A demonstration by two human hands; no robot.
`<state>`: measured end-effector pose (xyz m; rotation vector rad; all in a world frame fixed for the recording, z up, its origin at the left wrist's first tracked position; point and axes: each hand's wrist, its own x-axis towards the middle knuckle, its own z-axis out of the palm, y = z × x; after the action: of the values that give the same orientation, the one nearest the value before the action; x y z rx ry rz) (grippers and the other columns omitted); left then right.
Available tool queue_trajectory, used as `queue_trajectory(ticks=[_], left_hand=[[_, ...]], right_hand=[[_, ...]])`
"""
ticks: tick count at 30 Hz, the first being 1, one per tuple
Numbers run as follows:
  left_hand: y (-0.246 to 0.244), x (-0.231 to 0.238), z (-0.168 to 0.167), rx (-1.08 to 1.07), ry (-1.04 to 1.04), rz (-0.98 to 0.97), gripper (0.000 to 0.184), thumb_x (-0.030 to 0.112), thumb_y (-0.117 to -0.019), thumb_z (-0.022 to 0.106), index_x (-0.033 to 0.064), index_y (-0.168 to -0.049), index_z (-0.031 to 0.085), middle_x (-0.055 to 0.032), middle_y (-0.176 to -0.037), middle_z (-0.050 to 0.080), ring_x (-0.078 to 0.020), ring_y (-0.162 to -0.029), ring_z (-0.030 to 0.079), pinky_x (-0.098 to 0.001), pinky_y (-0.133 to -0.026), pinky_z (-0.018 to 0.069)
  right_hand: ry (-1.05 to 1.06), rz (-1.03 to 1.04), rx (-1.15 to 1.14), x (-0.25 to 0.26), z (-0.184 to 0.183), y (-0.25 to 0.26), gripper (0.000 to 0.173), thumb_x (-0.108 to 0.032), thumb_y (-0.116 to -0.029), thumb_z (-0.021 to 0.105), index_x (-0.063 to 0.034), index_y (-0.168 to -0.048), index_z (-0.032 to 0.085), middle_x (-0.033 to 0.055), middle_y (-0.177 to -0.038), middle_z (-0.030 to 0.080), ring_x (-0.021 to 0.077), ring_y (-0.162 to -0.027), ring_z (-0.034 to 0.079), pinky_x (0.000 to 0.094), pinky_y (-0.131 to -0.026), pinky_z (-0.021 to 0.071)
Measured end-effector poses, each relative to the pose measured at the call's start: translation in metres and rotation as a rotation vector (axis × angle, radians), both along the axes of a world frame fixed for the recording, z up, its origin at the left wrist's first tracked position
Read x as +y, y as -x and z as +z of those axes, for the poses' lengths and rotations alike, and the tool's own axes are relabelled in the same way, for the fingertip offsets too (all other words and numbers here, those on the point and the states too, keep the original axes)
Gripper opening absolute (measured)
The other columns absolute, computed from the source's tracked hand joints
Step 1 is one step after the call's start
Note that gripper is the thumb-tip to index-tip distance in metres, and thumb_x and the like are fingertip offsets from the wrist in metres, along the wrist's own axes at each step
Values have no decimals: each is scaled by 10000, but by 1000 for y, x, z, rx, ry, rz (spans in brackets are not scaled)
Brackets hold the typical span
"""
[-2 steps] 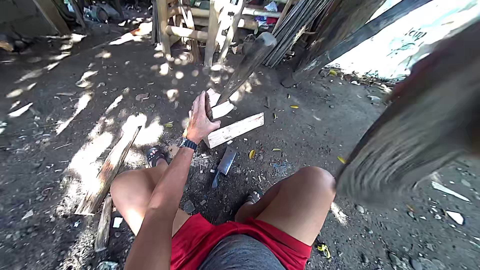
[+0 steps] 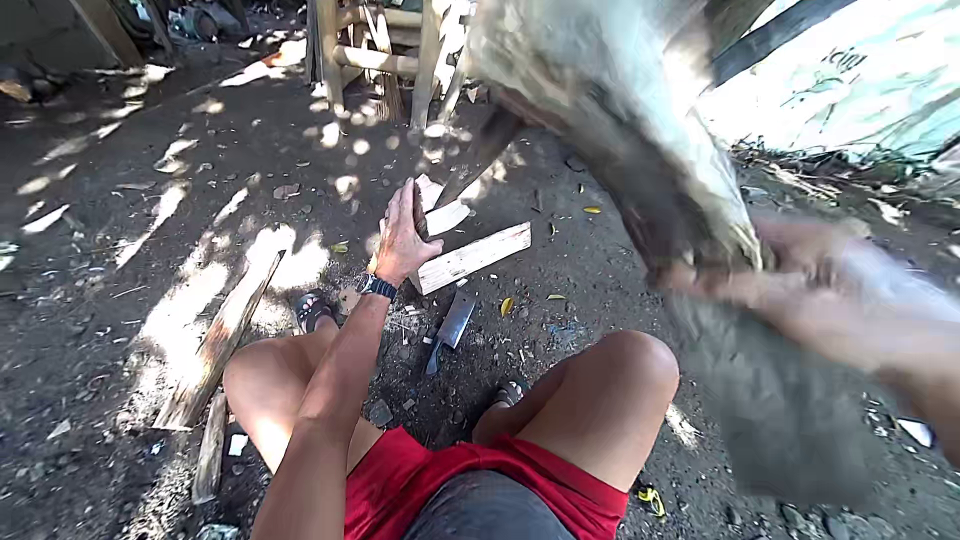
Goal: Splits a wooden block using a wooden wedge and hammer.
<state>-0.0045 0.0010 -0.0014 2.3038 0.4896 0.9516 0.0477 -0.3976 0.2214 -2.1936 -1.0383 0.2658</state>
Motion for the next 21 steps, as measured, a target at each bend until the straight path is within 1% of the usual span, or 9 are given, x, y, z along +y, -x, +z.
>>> queue_trajectory(ticks=[1,2,6,10,14,16,18,20,21], left_hand=[[-1,3,4,-17,6,5,1283,412,-602,930,161,-1642,222,-131,-1641,327,-296,-1492,364,-564,-1173,377],[-2,8,8,-41,21,13,1284,413,-600,935,158,-1641,227,-142,-1636,332,-305,-1489,367,-570,-1173,380],[7,11,7,-81,23,9,1305,366,-573,950,227,-1645,220,-148,-1598,378,-318,-1448,413,-578,-1125,428],[8,21,12,-87,-1,63,1231,373,-588,942,302,-1628,286,-124,-1539,438,-310,-1378,471,-543,-1088,464],[-5,39,18,-89,-41,290,1107,436,-582,910,316,-1568,421,-184,-1469,472,-363,-1309,500,-532,-1034,490],[-8,51,29,-22,-35,398,1112,552,-579,892,308,-1559,427,-207,-1460,478,-388,-1289,510,-548,-1015,487],[-4,69,44,103,-12,360,1192,737,-584,834,310,-1593,363,-194,-1515,429,-384,-1322,479,-556,-1029,474],[4,88,62,207,13,210,1118,821,-682,717,305,-1604,352,-188,-1630,284,-370,-1438,380,-562,-1112,421],[6,97,70,236,2,115,993,796,-795,630,269,-1598,378,-188,-1664,235,-352,-1484,340,-549,-1164,383]], right_hand=[[-26,13,26,-1,-17,4,447,-466,-886,700,-230,-1260,635,-70,-978,731,39,-843,709,280,-716,625],[-104,-16,59,-2,-33,7,461,-484,-858,733,-239,-1240,659,-83,-979,739,37,-860,714,267,-741,625],[-353,-107,233,-11,-98,34,462,-346,-877,753,-129,-1264,623,-69,-1049,740,58,-939,719,268,-838,627],[-442,-108,465,-13,-150,42,399,-378,-891,749,-97,-1164,675,47,-1014,764,179,-879,745,347,-780,640],[-356,-168,830,-2,-186,39,465,-411,-907,703,-33,-1171,648,155,-976,753,280,-782,748,438,-675,649],[-305,-199,984,6,-212,34,429,-349,-958,624,-1,-1208,600,194,-983,742,316,-762,741,473,-660,644],[-256,-247,1106,16,-236,32,394,-315,-981,586,0,-1218,590,193,-962,739,302,-747,738,463,-652,642],[-233,-278,1259,25,-263,31,382,-316,-1010,559,6,-1213,591,204,-953,734,294,-728,732,458,-636,637],[-228,-288,1354,28,-277,31,377,-318,-1038,524,13,-1207,589,213,-954,728,295,-725,726,457,-633,635]])
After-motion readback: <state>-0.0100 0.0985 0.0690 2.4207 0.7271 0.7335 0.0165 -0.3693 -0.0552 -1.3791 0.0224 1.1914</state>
